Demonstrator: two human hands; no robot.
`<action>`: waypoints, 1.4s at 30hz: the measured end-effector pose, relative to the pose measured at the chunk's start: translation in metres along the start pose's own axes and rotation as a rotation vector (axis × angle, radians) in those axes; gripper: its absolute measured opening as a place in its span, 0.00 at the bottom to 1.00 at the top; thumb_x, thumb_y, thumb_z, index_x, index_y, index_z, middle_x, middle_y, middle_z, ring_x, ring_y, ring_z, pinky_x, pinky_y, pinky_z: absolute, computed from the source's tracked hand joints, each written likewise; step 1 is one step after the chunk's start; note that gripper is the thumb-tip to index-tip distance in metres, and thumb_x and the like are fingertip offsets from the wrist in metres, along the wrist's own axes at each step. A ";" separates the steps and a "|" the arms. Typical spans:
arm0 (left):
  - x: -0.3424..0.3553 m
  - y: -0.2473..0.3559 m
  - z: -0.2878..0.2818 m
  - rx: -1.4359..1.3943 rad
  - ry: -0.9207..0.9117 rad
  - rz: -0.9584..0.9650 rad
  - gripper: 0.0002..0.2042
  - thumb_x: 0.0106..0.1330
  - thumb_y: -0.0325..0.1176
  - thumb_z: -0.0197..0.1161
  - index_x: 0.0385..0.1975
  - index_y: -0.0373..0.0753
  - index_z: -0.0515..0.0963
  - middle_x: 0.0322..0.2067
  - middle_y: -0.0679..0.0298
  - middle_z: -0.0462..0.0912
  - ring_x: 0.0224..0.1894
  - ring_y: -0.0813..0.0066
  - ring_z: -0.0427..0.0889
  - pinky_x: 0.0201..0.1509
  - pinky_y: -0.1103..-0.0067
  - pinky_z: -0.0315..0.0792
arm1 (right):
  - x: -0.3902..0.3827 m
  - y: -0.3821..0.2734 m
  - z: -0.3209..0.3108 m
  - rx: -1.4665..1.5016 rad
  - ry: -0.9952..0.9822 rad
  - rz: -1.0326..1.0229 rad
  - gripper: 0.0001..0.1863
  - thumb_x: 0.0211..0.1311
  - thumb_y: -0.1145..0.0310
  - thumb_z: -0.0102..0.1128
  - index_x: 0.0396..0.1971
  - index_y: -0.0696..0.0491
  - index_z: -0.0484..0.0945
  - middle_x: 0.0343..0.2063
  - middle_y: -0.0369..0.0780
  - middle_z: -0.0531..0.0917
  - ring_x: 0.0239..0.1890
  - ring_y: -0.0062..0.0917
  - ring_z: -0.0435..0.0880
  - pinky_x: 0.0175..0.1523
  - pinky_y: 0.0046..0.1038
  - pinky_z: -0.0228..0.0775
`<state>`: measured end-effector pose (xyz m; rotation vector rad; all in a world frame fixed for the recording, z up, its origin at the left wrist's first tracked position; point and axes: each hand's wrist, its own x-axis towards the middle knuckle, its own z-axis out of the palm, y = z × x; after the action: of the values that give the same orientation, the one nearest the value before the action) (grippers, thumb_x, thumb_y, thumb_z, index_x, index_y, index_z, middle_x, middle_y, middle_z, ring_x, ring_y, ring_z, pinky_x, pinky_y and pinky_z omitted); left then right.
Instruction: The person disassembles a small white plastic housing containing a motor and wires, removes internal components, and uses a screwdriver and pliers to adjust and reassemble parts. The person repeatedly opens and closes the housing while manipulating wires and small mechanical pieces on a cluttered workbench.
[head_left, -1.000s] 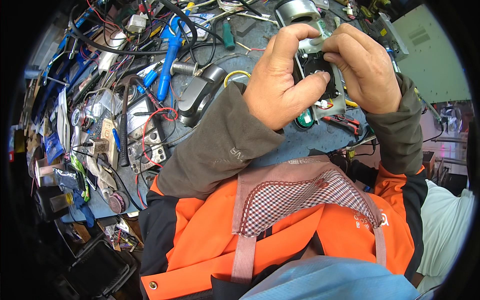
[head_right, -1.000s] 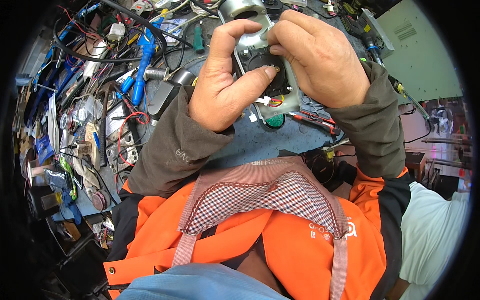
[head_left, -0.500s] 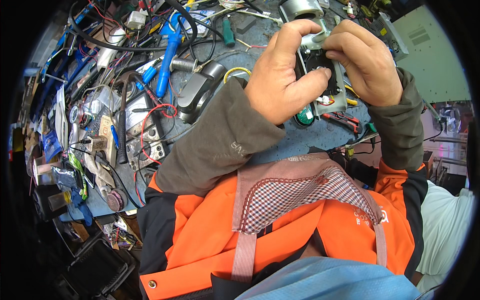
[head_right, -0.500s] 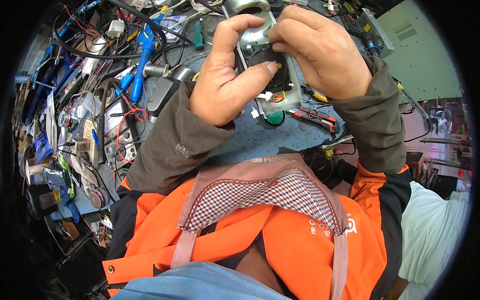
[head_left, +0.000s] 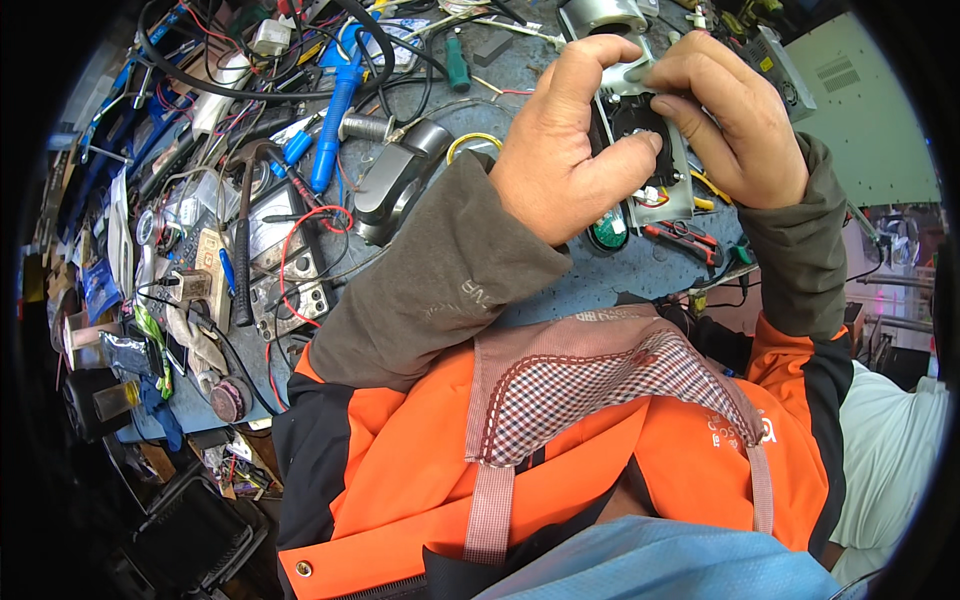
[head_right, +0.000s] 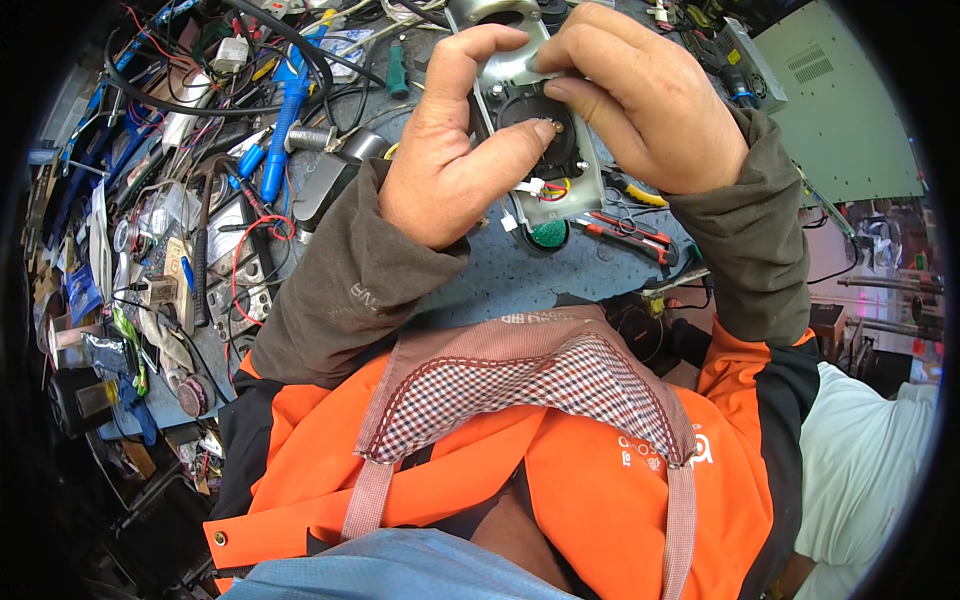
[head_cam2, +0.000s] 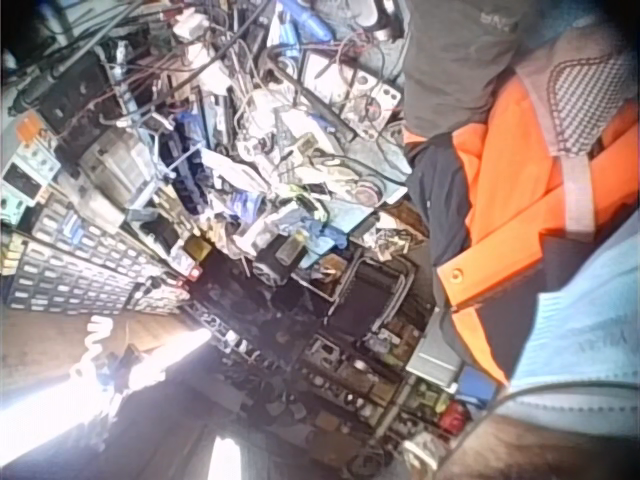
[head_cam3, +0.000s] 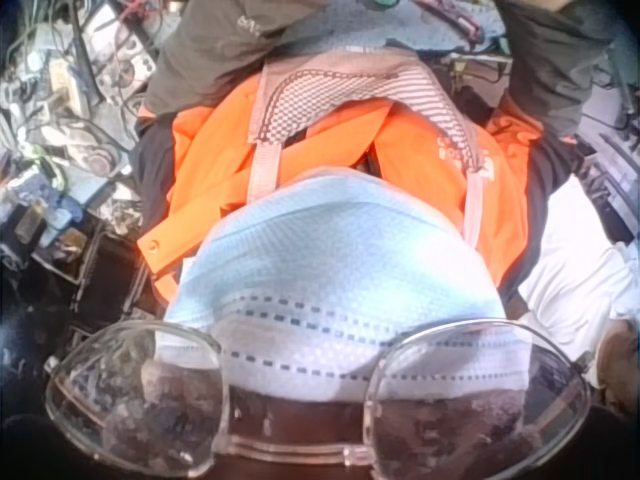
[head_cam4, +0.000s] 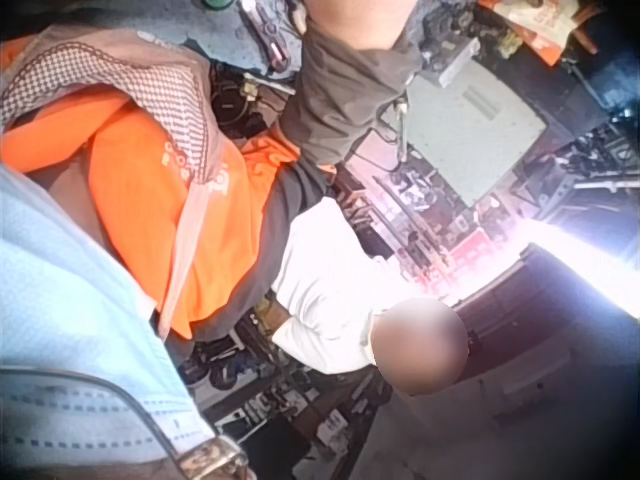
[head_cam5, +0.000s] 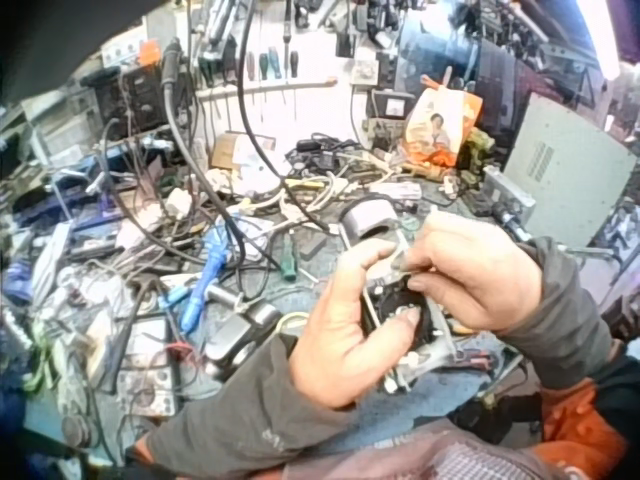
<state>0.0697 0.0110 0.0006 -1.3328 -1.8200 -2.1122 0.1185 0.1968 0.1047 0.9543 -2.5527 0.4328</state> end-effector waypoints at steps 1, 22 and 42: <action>0.000 -0.002 0.000 -0.035 0.000 -0.007 0.28 0.66 0.22 0.65 0.66 0.38 0.64 0.53 0.62 0.74 0.53 0.80 0.74 0.57 0.80 0.73 | 0.000 -0.002 0.000 0.020 0.010 0.046 0.08 0.62 0.83 0.63 0.40 0.60 0.77 0.34 0.44 0.77 0.34 0.39 0.78 0.39 0.32 0.71; 0.004 0.004 0.003 -0.229 0.013 -0.067 0.33 0.63 0.25 0.70 0.67 0.37 0.61 0.49 0.59 0.80 0.47 0.75 0.82 0.49 0.77 0.79 | 0.011 -0.014 -0.004 0.706 0.064 0.508 0.07 0.70 0.71 0.60 0.40 0.60 0.81 0.26 0.39 0.83 0.25 0.21 0.81 0.28 0.23 0.71; 0.004 0.004 -0.004 -0.330 -0.121 -0.157 0.38 0.59 0.19 0.57 0.72 0.39 0.54 0.56 0.60 0.73 0.56 0.72 0.77 0.58 0.76 0.74 | 0.029 -0.014 0.009 0.095 -0.103 0.055 0.07 0.67 0.70 0.60 0.42 0.54 0.78 0.33 0.45 0.81 0.35 0.43 0.84 0.39 0.36 0.77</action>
<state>0.0671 0.0087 0.0063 -1.4552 -1.7240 -2.5585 0.1056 0.1673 0.1118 0.9645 -2.6780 0.5387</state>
